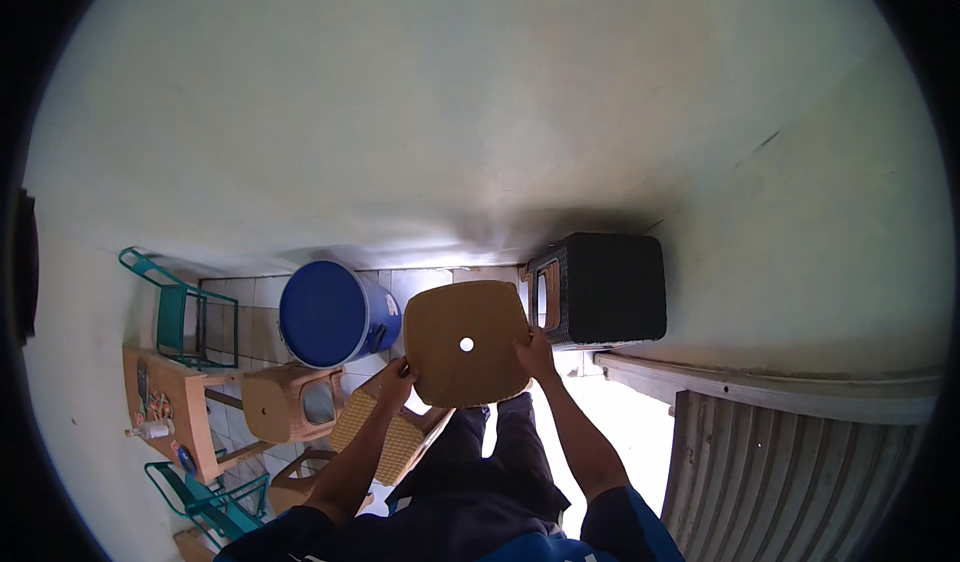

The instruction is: Arranging and stacking plastic stools around tables in a cafe seating area.

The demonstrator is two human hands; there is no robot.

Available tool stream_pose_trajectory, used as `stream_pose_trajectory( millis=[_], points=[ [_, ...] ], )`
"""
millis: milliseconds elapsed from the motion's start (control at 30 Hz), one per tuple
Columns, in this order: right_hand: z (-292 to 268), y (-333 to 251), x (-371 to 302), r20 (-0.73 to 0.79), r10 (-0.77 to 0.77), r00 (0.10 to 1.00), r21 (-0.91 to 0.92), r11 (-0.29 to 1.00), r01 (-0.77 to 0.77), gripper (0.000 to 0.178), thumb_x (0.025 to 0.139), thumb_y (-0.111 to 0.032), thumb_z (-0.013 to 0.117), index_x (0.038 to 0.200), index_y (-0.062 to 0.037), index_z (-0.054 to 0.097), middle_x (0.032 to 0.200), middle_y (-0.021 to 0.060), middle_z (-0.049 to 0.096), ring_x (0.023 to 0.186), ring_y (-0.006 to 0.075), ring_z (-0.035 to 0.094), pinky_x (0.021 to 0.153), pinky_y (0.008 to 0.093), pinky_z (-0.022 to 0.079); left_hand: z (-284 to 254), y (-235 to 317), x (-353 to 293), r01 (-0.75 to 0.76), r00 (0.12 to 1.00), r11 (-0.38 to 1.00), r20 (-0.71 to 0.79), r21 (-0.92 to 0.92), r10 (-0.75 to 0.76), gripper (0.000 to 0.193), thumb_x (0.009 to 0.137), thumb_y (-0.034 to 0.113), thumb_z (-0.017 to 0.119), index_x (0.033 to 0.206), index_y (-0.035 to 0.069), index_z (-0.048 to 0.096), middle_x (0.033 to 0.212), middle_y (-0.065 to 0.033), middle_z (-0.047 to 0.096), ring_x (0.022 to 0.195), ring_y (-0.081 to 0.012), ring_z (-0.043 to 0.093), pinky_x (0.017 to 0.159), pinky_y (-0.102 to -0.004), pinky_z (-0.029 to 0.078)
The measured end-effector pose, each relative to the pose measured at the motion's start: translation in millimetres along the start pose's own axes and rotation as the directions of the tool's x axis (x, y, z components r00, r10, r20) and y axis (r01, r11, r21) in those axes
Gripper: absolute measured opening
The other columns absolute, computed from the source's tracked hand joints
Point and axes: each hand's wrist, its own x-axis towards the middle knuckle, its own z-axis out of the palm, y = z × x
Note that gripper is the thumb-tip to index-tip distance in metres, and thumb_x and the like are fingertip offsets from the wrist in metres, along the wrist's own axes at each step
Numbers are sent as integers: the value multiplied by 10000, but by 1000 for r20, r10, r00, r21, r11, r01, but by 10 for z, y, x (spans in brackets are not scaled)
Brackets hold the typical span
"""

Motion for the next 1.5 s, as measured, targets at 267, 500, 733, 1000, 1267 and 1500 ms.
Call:
stream_pose_trajectory(
  millis=[267,500,733,1000,1267,1500],
  points=[
    [271,367,319,34,53,998,-121,991,-49,370,672,-108,575,994,3,431,907,213,541,876,342,531,730,386,426,291,-644,579,-39,999,998,-25,45,40,280,791,117,410,1026,-6,498,792,-158,594,736,-228,582,614,-307,423],
    [544,711,681,60,94,994,-123,989,-86,354,661,-93,496,1002,-4,465,908,234,538,878,382,510,757,435,413,517,-1020,1012,34,997,999,-76,40,-31,283,800,123,430,1063,47,504,822,-163,591,753,-269,577,639,-317,426],
    [771,1155,1045,69,113,991,-73,991,-108,373,658,-88,474,1025,-18,471,968,229,526,918,376,497,772,426,410,758,-1505,1417,63,998,997,-32,39,-62,311,828,102,410,1125,23,456,981,-132,570,920,-164,531,772,-258,395],
    [918,1299,1314,82,56,995,21,998,-57,398,650,-76,471,1044,-20,461,969,209,534,940,343,500,793,386,405,868,-1778,1860,-27,997,1000,-69,11,28,317,798,74,441,1112,38,469,901,-145,590,844,-173,564,714,-261,418],
    [958,1330,1534,196,173,965,-38,985,-168,420,656,-91,478,1072,-59,432,952,145,546,909,293,522,773,348,410,922,-1785,2017,232,972,961,59,-152,-226,374,787,-43,401,1151,35,438,950,-52,570,856,-118,532,712,-207,403],
    [1099,1528,1726,175,87,981,-40,996,-81,367,633,-62,473,999,-48,454,852,136,545,792,265,529,699,332,414,945,-1909,2131,136,990,944,63,-301,-122,386,774,-75,398,1140,37,444,991,-35,540,885,-86,496,742,-187,376]
  ],
)
